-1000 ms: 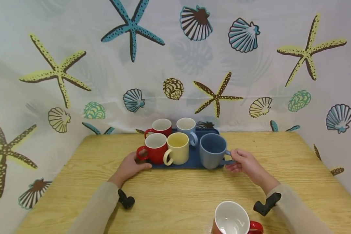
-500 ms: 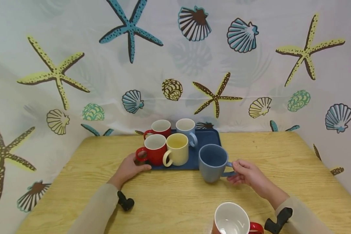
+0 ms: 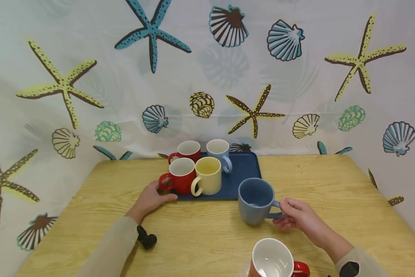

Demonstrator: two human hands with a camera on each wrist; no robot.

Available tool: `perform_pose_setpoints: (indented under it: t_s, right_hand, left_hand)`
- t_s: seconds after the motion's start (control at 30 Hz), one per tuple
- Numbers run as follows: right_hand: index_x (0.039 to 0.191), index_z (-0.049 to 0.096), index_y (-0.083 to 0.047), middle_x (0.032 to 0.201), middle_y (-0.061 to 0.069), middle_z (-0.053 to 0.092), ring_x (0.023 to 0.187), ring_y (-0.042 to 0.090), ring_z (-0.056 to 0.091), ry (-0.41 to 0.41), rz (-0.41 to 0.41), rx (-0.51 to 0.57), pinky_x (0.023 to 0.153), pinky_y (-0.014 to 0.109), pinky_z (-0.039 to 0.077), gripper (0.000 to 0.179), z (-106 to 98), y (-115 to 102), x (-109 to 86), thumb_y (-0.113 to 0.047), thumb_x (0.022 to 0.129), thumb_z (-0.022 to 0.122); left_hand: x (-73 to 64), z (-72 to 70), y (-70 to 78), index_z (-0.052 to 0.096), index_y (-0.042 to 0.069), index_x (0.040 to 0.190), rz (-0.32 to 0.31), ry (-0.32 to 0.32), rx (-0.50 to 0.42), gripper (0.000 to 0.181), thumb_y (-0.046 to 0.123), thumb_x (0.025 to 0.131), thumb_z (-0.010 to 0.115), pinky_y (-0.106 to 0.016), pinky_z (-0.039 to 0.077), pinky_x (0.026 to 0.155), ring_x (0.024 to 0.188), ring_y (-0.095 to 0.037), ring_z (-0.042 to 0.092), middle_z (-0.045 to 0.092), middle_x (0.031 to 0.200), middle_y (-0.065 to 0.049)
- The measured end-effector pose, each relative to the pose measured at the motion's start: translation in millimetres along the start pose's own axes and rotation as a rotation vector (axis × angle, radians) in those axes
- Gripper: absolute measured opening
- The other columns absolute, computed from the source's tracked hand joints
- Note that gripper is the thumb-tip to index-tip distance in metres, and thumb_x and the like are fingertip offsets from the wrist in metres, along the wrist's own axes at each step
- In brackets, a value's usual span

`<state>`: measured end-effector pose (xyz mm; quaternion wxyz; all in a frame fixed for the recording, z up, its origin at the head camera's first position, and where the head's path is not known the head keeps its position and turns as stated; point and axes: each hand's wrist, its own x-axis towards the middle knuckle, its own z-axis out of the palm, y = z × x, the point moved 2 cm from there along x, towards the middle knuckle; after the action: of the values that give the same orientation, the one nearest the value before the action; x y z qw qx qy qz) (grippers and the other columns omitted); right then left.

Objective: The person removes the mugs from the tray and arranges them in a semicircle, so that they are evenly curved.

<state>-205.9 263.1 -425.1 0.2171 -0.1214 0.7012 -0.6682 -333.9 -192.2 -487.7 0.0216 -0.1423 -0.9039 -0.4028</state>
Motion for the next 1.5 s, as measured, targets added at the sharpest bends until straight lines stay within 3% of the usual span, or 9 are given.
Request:
perform_pose_setpoints:
  t_s: [0.57, 0.87, 1.17, 1.5]
  right_hand:
    - [0.096, 0.056, -0.008, 0.098, 0.014, 0.062, 0.096, 0.027, 0.064, -0.018, -0.007, 0.049, 0.082, 0.037, 0.051, 0.028, 9, 8, -25.4, -0.024, 0.103, 0.035]
    - [0.089, 0.059, -0.017, 0.085, 0.000, 0.055, 0.082, 0.013, 0.063, 0.034, 0.016, 0.055, 0.077, 0.029, 0.052, 0.027, 18, 17, -38.8, -0.021, 0.102, 0.036]
    - [0.089, 0.059, -0.013, 0.080, -0.002, 0.051, 0.070, 0.008, 0.051, 0.065, -0.032, 0.040, 0.067, 0.022, 0.047, 0.026, 25, 23, -43.5, -0.020, 0.102, 0.037]
    - [0.089, 0.059, -0.014, 0.077, -0.005, 0.049, 0.070, 0.004, 0.048, 0.018, -0.098, 0.062, 0.066, 0.020, 0.044, 0.026, 29, 28, -46.9, -0.016, 0.102, 0.037]
  left_hand:
    - [-1.0, -1.4, 1.5, 0.057, 0.016, 0.128, 0.009, 0.013, -0.001, 0.069, 0.046, 0.069, 0.078, -0.046, 0.035, 0.101, 0.114, -0.024, 0.050, 0.060, 0.121, -0.004]
    - [-0.6, 0.6, 0.9, 0.057, 0.016, 0.127, 0.009, 0.013, -0.011, 0.068, 0.046, 0.069, 0.078, -0.046, 0.035, 0.100, 0.114, -0.023, 0.051, 0.060, 0.120, -0.003]
    - [2.8, -0.1, -3.1, 0.058, 0.018, 0.127, 0.003, 0.021, 0.007, 0.068, 0.048, 0.069, 0.077, -0.044, 0.036, 0.100, 0.113, -0.021, 0.052, 0.061, 0.119, -0.001]
    - [1.4, 0.8, -2.3, 0.057, 0.017, 0.128, -0.016, 0.015, 0.011, 0.072, 0.051, 0.068, 0.077, -0.046, 0.036, 0.100, 0.114, -0.023, 0.051, 0.060, 0.120, -0.002]
